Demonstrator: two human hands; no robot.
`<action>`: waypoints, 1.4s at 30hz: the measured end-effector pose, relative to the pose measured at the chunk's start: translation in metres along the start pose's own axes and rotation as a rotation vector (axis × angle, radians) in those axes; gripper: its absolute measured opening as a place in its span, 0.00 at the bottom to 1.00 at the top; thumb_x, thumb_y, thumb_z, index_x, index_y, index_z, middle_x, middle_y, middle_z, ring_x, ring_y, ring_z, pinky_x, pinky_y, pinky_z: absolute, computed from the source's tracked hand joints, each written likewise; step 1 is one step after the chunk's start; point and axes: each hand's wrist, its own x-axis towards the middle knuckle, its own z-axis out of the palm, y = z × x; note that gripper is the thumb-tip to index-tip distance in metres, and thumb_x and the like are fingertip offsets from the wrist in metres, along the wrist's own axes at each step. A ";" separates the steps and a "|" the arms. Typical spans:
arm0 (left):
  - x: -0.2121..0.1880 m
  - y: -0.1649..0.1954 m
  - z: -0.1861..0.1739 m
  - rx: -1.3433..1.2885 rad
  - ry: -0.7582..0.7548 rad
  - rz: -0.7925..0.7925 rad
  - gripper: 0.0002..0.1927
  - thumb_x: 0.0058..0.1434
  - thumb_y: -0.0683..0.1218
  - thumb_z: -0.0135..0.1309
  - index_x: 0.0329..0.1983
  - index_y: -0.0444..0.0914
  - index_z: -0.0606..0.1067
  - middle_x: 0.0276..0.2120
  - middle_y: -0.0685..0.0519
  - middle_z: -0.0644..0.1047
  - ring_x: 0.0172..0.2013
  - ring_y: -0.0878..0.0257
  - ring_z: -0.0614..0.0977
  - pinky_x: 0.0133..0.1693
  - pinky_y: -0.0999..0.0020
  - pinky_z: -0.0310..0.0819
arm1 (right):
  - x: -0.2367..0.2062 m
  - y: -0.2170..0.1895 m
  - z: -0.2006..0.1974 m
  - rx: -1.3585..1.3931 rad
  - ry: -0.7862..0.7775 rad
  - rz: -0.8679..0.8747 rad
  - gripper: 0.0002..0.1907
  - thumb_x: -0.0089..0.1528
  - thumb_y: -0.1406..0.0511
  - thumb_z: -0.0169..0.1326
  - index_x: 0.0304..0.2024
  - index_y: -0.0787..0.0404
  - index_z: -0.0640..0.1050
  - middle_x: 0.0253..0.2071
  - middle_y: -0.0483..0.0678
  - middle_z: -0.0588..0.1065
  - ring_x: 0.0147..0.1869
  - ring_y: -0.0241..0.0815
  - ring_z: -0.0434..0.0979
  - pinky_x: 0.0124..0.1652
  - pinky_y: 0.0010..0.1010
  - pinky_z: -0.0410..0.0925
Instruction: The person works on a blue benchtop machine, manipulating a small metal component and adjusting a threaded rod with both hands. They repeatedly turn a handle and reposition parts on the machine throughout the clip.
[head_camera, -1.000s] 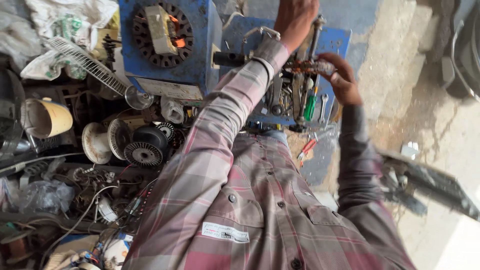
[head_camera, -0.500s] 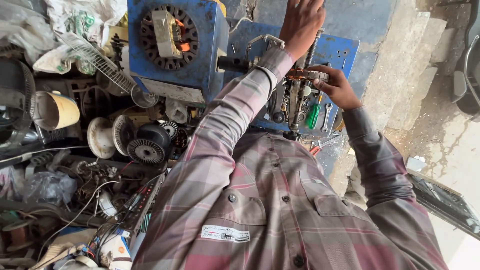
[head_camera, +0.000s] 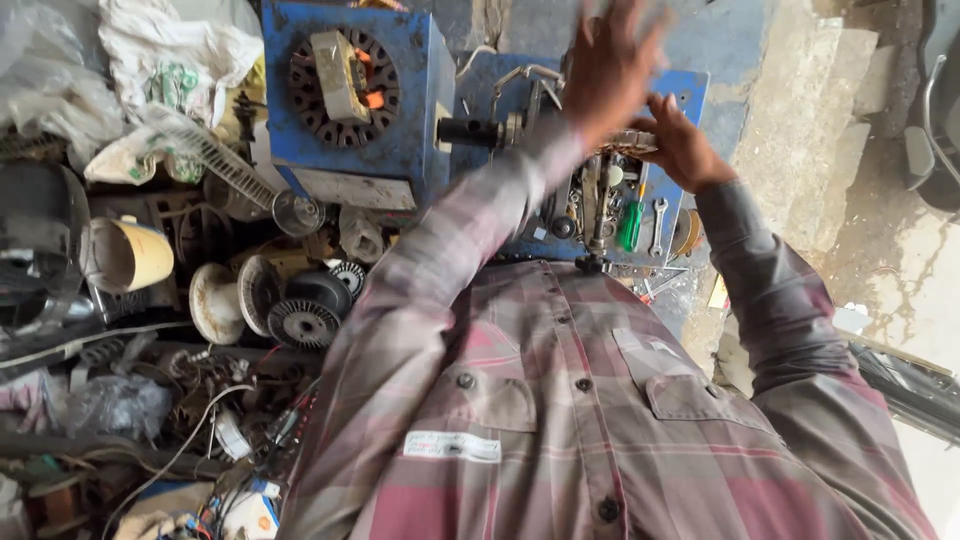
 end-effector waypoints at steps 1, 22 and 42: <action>-0.012 0.024 -0.015 -0.139 0.028 0.047 0.14 0.65 0.45 0.55 0.53 0.39 0.75 0.49 0.48 0.75 0.52 0.53 0.77 0.56 0.45 0.66 | 0.006 -0.002 0.002 -0.012 0.043 0.036 0.34 0.69 0.44 0.38 0.69 0.57 0.65 0.66 0.56 0.70 0.67 0.46 0.73 0.63 0.39 0.66; -0.259 -0.277 -0.272 -1.437 0.650 -1.118 0.29 0.76 0.55 0.39 0.71 0.32 0.66 0.66 0.42 0.71 0.64 0.47 0.75 0.66 0.55 0.68 | 0.053 0.002 0.027 -0.039 0.339 0.299 0.48 0.61 0.35 0.38 0.76 0.52 0.54 0.76 0.67 0.50 0.79 0.66 0.52 0.66 0.66 0.55; -0.254 -0.270 -0.290 -1.203 0.752 -1.304 0.25 0.72 0.54 0.43 0.67 0.36 0.69 0.62 0.44 0.74 0.60 0.48 0.77 0.63 0.52 0.72 | 0.071 0.010 0.024 -0.041 0.398 0.330 0.39 0.64 0.40 0.42 0.73 0.45 0.62 0.75 0.65 0.55 0.71 0.62 0.67 0.61 0.60 0.65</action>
